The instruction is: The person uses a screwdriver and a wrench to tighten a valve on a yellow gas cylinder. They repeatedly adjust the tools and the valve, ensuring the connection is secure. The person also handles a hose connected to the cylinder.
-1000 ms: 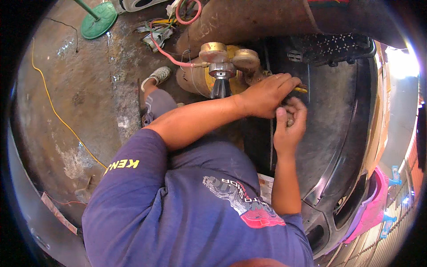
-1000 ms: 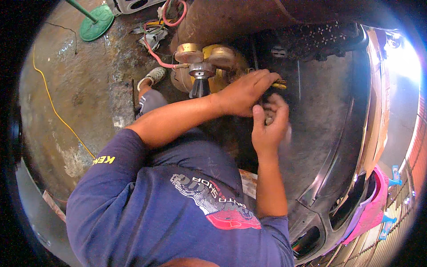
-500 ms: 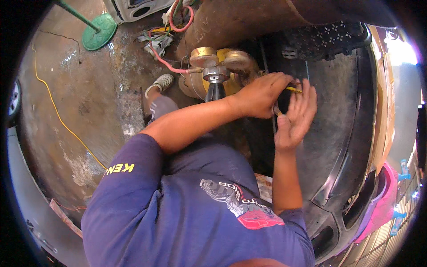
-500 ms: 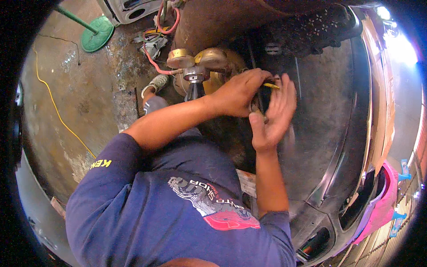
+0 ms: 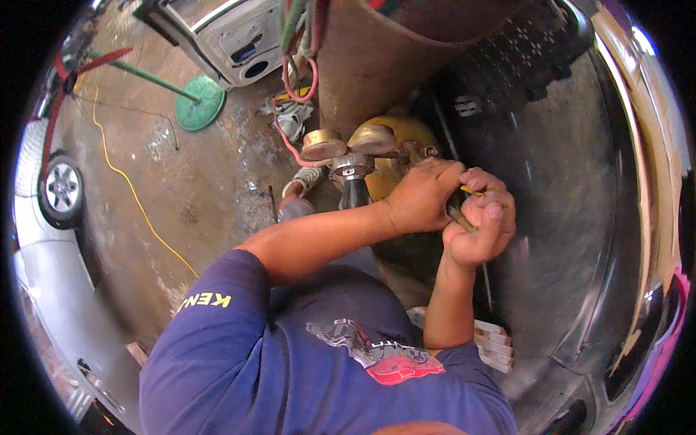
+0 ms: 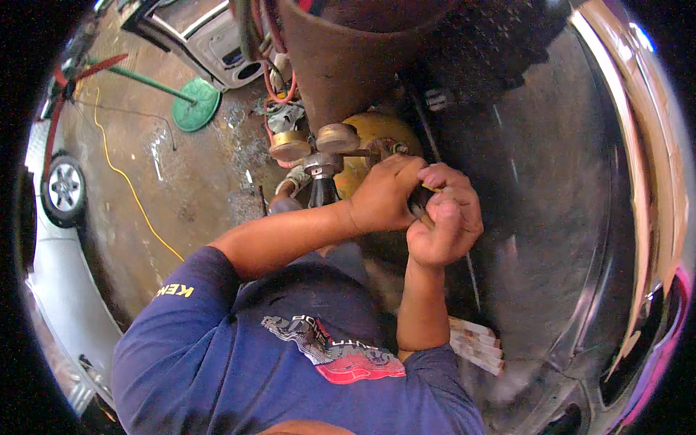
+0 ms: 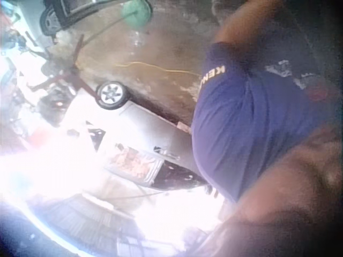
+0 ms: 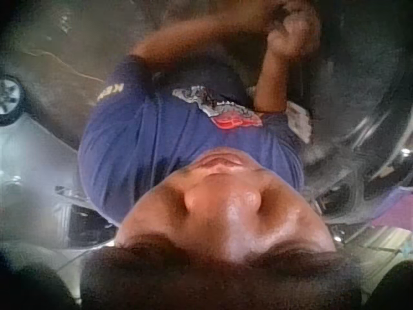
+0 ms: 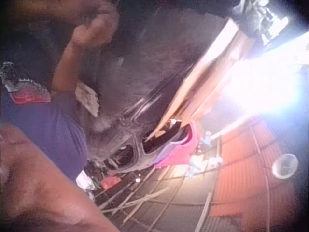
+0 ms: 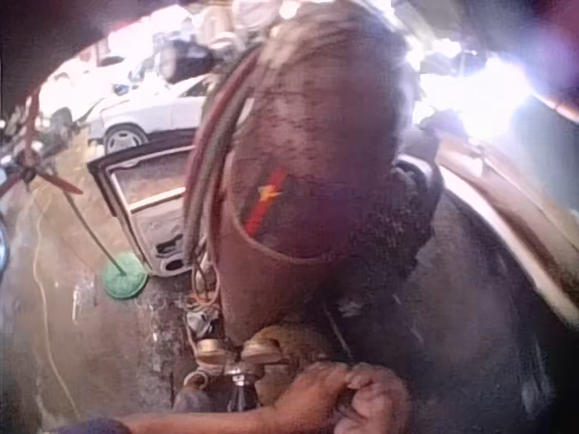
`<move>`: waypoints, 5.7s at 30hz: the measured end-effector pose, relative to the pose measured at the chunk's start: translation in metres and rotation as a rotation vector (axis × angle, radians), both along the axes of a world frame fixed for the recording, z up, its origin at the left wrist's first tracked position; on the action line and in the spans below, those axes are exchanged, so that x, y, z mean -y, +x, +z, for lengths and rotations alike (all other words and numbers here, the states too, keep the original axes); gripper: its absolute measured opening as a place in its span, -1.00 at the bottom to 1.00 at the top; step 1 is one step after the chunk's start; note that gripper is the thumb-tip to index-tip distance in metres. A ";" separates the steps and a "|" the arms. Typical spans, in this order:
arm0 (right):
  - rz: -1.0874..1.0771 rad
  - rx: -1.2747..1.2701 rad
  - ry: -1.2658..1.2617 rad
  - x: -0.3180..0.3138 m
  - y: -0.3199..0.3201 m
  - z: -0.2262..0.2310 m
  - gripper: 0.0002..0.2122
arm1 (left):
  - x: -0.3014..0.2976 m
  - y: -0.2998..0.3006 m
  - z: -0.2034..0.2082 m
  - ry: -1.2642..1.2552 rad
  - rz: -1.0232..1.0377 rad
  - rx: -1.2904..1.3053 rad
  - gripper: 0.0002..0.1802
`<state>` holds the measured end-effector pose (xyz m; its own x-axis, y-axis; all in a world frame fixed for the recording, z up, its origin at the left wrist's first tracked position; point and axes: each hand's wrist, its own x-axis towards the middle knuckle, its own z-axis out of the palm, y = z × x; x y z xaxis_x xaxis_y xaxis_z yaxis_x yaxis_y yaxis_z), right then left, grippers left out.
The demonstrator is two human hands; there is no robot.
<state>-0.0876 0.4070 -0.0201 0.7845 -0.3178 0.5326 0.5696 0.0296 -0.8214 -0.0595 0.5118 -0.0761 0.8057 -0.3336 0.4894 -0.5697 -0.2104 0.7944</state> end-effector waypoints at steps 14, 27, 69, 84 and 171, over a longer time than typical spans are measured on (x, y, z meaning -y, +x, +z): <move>-0.006 0.049 0.153 0.123 0.017 0.026 -0.80 | 0.090 0.099 0.066 0.666 -0.652 -0.018 -0.59; -0.278 -0.110 -0.117 0.204 0.049 0.024 -0.87 | 0.194 0.191 0.045 0.819 -1.195 -0.181 -0.57; -0.433 -0.856 -0.892 0.197 -0.028 0.193 -0.67 | 0.206 0.141 0.125 0.950 -1.060 -0.334 -0.46; -0.396 -0.950 -1.298 0.167 -0.103 0.232 -0.80 | 0.189 0.126 0.161 0.544 -1.372 -0.573 -0.70; -0.018 -0.134 -0.064 0.243 0.085 0.148 -0.39 | 0.269 0.257 0.183 0.823 -1.654 -0.260 -0.53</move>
<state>-0.0026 0.1642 0.1283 0.8443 -0.3010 0.4434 0.4550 -0.0343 -0.8898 0.1974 0.2424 0.1072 -0.5230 -0.8155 -0.2478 -0.4680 0.0318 0.8832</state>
